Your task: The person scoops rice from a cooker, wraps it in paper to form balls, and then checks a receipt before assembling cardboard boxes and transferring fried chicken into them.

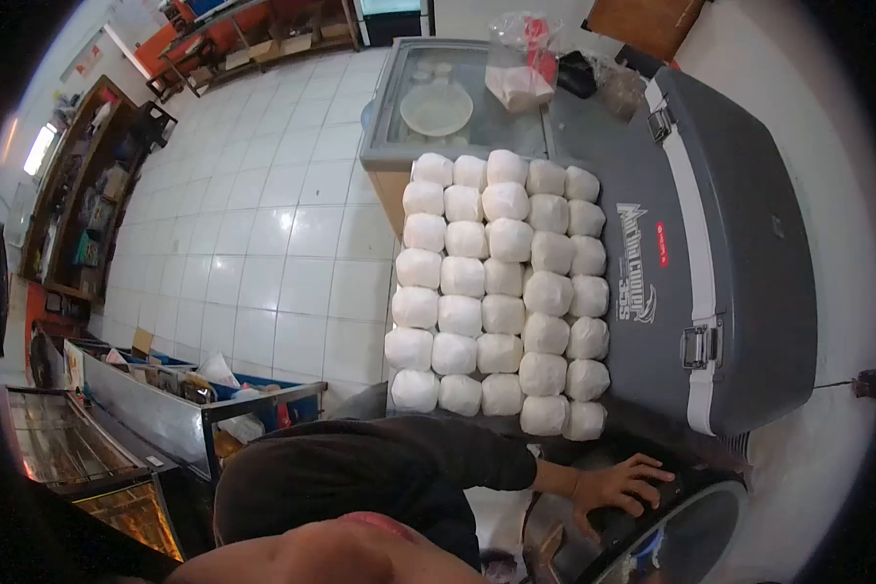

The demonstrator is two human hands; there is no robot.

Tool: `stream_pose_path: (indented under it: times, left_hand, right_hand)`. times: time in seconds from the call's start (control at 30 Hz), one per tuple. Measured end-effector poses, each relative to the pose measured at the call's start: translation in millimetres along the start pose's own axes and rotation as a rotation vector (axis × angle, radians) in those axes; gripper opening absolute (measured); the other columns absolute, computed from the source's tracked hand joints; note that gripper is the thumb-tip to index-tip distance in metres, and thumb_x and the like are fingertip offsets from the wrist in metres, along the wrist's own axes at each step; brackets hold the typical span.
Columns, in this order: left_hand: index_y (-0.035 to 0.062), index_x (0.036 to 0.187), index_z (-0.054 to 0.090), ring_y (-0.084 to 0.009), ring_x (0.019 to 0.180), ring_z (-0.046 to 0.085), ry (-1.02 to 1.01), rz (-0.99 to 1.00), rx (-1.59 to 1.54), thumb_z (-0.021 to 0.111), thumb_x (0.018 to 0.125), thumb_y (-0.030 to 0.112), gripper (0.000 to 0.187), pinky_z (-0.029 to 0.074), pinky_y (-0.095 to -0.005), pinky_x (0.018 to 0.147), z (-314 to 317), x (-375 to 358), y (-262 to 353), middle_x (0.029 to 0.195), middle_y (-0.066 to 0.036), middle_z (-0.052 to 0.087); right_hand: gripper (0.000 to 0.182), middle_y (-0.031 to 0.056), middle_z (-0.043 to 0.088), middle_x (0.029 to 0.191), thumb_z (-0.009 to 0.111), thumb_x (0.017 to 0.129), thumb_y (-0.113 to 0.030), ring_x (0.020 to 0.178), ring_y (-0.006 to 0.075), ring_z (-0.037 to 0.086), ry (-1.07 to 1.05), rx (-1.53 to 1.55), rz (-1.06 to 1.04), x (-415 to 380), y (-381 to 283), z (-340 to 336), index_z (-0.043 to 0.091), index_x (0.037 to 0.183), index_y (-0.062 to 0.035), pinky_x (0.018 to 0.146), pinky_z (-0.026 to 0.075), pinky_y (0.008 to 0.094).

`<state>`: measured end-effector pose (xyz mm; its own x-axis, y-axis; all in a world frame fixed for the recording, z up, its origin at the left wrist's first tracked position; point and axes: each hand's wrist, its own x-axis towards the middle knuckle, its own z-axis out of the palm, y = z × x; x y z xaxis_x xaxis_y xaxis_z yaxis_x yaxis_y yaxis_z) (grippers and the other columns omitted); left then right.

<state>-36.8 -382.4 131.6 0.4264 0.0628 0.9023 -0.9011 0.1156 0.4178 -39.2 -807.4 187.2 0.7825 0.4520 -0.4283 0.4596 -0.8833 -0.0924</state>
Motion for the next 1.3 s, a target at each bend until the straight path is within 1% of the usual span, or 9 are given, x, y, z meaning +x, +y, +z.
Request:
stream_pose_path:
  times: [0.53,0.57,0.7,0.73,0.97,1.03,1.07,1.1,1.3]
  left_hand:
    - [0.012,0.104,0.052,-0.0482,0.135,0.028,-0.012,0.048,0.064,0.059,0.07,0.063,0.061,0.021,-0.0641,0.1,-2,-1,-1,0.121,-0.017,0.049]
    - [0.012,0.104,0.052,-0.0482,0.135,0.028,-0.017,0.047,0.063,0.059,0.07,0.063,0.061,0.021,-0.0641,0.1,-1,-2,-2,0.121,-0.017,0.049]
    - [0.0124,0.103,0.052,-0.048,0.136,0.027,-0.037,0.014,0.035,0.06,0.07,0.064,0.062,0.02,-0.066,0.099,-3,2,-4,0.122,-0.017,0.049]
    - [0.0125,0.103,0.052,-0.0483,0.136,0.026,-0.068,-0.019,-0.008,0.06,0.071,0.064,0.062,0.02,-0.0665,0.099,-5,4,-2,0.122,-0.017,0.049]
    - [0.0169,0.108,0.049,-0.0471,0.128,0.036,-0.119,0.029,0.102,0.07,0.064,0.058,0.064,0.025,-0.0609,0.1,-9,-1,-12,0.129,-0.014,0.051]
    - [0.0166,0.105,0.05,-0.0473,0.128,0.036,-0.112,0.047,0.118,0.072,0.062,0.063,0.066,0.026,-0.0614,0.1,-9,-2,-15,0.126,-0.014,0.052]
    - [0.0157,0.104,0.05,-0.0485,0.128,0.035,-0.082,0.039,0.117,0.069,0.065,0.067,0.067,0.028,-0.0625,0.099,-6,-2,-14,0.124,-0.015,0.052]
    - [0.0151,0.099,0.05,-0.0506,0.125,0.037,-0.032,0.004,0.118,0.065,0.067,0.07,0.065,0.029,-0.0642,0.1,-1,-2,-12,0.117,-0.015,0.053]
    - [0.0177,0.098,0.038,-0.0523,0.122,0.04,0.128,0.008,0.204,0.057,0.071,0.07,0.062,0.028,-0.068,0.104,14,-5,-8,0.105,-0.013,0.047]
  right_hand:
    - [0.035,0.014,0.06,0.092,0.055,0.088,-0.015,0.075,0.0268,0.062,-0.174,0.6,0.564,64,-105,-39,0.054,0.114,0.0077,0.063,0.049,0.0396]
    - [0.028,0.0106,0.057,0.078,0.048,0.09,-0.003,0.063,0.0261,0.059,-0.067,0.595,0.699,73,-107,-43,0.054,0.116,0.0046,0.053,0.047,0.0446]
    - [0.042,0.0186,0.061,0.097,0.055,0.087,-0.013,0.075,0.034,0.061,0.002,0.687,0.523,114,-29,24,0.047,0.124,0.0049,0.06,0.05,0.0442]
    - [0.047,0.0231,0.059,0.106,0.06,0.084,-0.018,0.093,0.0393,0.058,0.177,0.243,-0.224,94,-57,18,0.048,0.123,0.0053,0.078,0.049,0.0469]
    - [0.05,0.0231,0.065,0.09,0.06,0.08,-0.008,0.071,0.0343,0.061,-0.028,0.296,0.151,39,-147,-41,0.054,0.13,-0.0055,0.067,0.048,0.0428]
    - [0.057,0.0192,0.068,0.097,0.061,0.082,-0.012,0.068,0.0261,0.06,0.133,0.434,-0.113,32,-114,-32,0.048,0.138,-0.0083,0.069,0.048,0.0391]
    - [0.054,0.0178,0.066,0.111,0.06,0.087,-0.012,0.095,0.0266,0.064,0.134,0.457,-0.032,25,-112,-37,0.046,0.139,-0.0087,0.085,0.048,0.0397]
    - [0.052,0.0169,0.068,0.101,0.057,0.089,-0.011,0.093,0.025,0.063,-0.224,0.726,0.418,19,-139,-94,0.045,0.14,-0.0107,0.084,0.048,0.0406]
    - [0.054,0.0234,0.066,0.099,0.054,0.081,-0.005,0.085,0.0405,0.065,0.097,0.287,0.287,35,-76,-55,0.053,0.134,-0.0144,0.077,0.051,0.045]
